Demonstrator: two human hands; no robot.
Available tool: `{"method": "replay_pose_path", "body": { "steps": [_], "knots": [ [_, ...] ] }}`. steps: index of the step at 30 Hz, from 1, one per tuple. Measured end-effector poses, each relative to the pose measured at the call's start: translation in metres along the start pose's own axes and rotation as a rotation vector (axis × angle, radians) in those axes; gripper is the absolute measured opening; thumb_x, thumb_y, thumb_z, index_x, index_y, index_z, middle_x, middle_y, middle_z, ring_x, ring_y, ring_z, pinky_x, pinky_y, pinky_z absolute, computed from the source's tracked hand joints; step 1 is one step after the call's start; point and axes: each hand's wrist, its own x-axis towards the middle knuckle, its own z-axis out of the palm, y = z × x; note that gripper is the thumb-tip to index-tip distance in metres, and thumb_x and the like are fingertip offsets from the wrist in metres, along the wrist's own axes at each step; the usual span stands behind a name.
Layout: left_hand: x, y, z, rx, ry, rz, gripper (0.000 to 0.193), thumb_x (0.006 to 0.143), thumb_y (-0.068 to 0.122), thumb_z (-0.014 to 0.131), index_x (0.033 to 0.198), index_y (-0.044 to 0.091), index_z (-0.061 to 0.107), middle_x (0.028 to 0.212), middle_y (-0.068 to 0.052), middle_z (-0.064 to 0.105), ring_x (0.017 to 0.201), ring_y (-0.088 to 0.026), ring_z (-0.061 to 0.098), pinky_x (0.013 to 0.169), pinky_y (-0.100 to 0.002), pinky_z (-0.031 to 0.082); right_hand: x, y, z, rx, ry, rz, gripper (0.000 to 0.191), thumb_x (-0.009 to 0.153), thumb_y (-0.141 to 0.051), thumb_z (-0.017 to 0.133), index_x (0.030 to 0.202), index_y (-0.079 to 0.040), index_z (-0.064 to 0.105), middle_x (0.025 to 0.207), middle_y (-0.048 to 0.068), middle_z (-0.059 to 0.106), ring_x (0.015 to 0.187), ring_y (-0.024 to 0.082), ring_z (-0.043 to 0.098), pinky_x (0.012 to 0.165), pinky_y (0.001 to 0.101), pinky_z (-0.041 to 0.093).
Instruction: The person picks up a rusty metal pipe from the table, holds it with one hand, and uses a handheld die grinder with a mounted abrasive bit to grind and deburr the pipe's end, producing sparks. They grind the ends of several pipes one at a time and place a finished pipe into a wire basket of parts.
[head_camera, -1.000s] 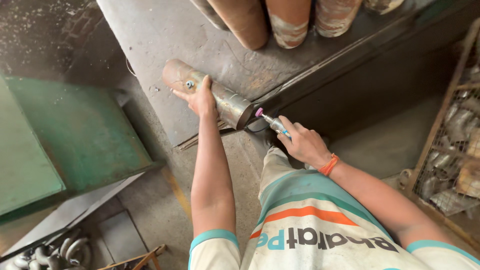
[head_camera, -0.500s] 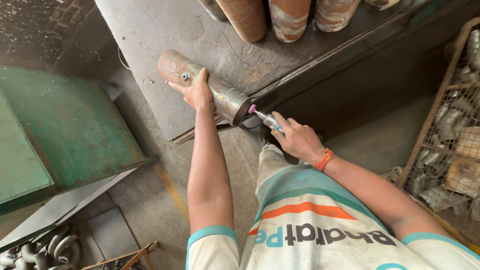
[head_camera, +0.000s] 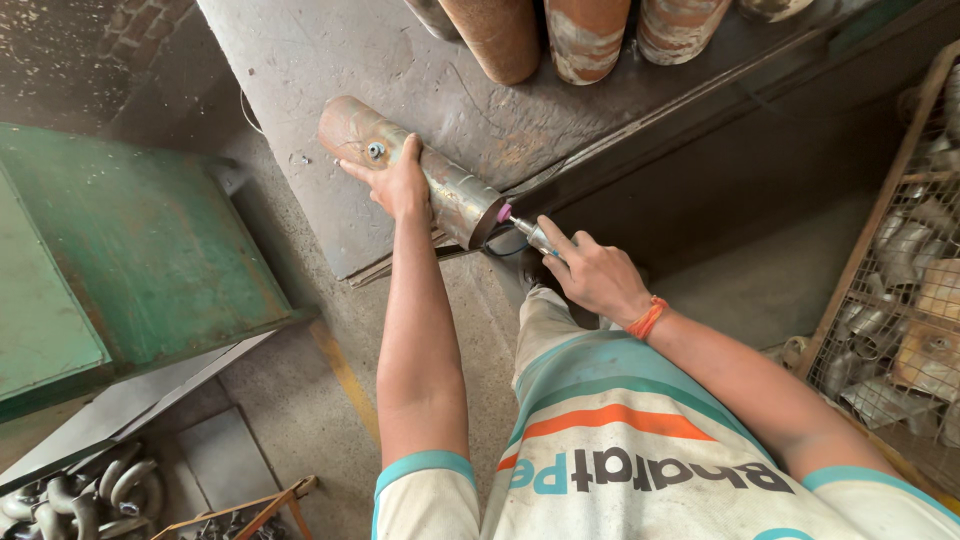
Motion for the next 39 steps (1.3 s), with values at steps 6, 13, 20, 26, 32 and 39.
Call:
{"method": "replay_pose_path", "body": {
  "steps": [6, 13, 20, 26, 32, 39],
  "knots": [
    [0.000, -0.002, 0.000, -0.001, 0.011, 0.008, 0.137, 0.067, 0.046, 0.085, 0.163, 0.016, -0.007, 0.146, -0.034, 0.047, 0.135, -0.044, 0.052, 0.116, -0.045, 0.039, 0.003, 0.000, -0.003, -0.068, 0.039, -0.074, 0.058, 0.097, -0.032, 0.067, 0.151, -0.018, 0.053, 0.076, 0.016, 0.060, 0.052, 0.036, 0.062, 0.048, 0.0445, 0.053],
    [-0.005, -0.004, -0.002, 0.001, 0.018, 0.011, 0.136, 0.067, 0.046, 0.086, 0.164, 0.014, -0.006, 0.146, -0.034, 0.048, 0.135, -0.044, 0.052, 0.116, -0.045, 0.039, 0.002, 0.003, 0.001, -0.054, 0.054, -0.079, 0.057, 0.097, -0.031, 0.067, 0.151, -0.019, 0.053, 0.076, 0.015, 0.060, 0.052, 0.036, 0.061, 0.048, 0.0446, 0.052],
    [-0.008, -0.002, -0.004, -0.016, 0.017, 0.017, 0.136, 0.067, 0.044, 0.086, 0.163, 0.014, -0.005, 0.147, -0.033, 0.048, 0.135, -0.043, 0.051, 0.116, -0.045, 0.038, 0.001, 0.005, 0.007, -0.021, 0.036, -0.062, 0.057, 0.097, -0.031, 0.066, 0.151, -0.018, 0.053, 0.075, 0.015, 0.059, 0.052, 0.037, 0.061, 0.050, 0.0457, 0.053],
    [-0.009, -0.002, -0.005, -0.053, 0.005, 0.022, 0.135, 0.068, 0.043, 0.086, 0.163, 0.014, -0.004, 0.148, -0.033, 0.047, 0.136, -0.043, 0.050, 0.117, -0.045, 0.038, -0.001, 0.006, 0.013, 0.024, 0.013, -0.036, 0.056, 0.098, -0.032, 0.065, 0.151, -0.018, 0.052, 0.076, 0.016, 0.061, 0.054, 0.038, 0.062, 0.052, 0.0461, 0.054],
    [-0.008, -0.007, -0.002, -0.063, 0.002, 0.031, 0.135, 0.068, 0.042, 0.086, 0.163, 0.014, -0.006, 0.149, -0.032, 0.046, 0.137, -0.044, 0.049, 0.117, -0.045, 0.037, -0.004, 0.007, 0.019, 0.098, -0.037, 0.003, 0.057, 0.098, -0.032, 0.063, 0.152, -0.019, 0.050, 0.079, 0.019, 0.064, 0.061, 0.041, 0.064, 0.056, 0.0493, 0.055],
    [-0.007, -0.005, 0.002, -0.034, 0.021, 0.026, 0.137, 0.066, 0.044, 0.086, 0.163, 0.015, -0.006, 0.148, -0.031, 0.049, 0.135, -0.042, 0.052, 0.116, -0.045, 0.038, -0.006, 0.006, 0.021, 0.177, -0.099, 0.063, 0.058, 0.098, -0.033, 0.061, 0.153, -0.020, 0.048, 0.082, 0.020, 0.065, 0.067, 0.043, 0.066, 0.063, 0.0506, 0.055]
  ]
}}
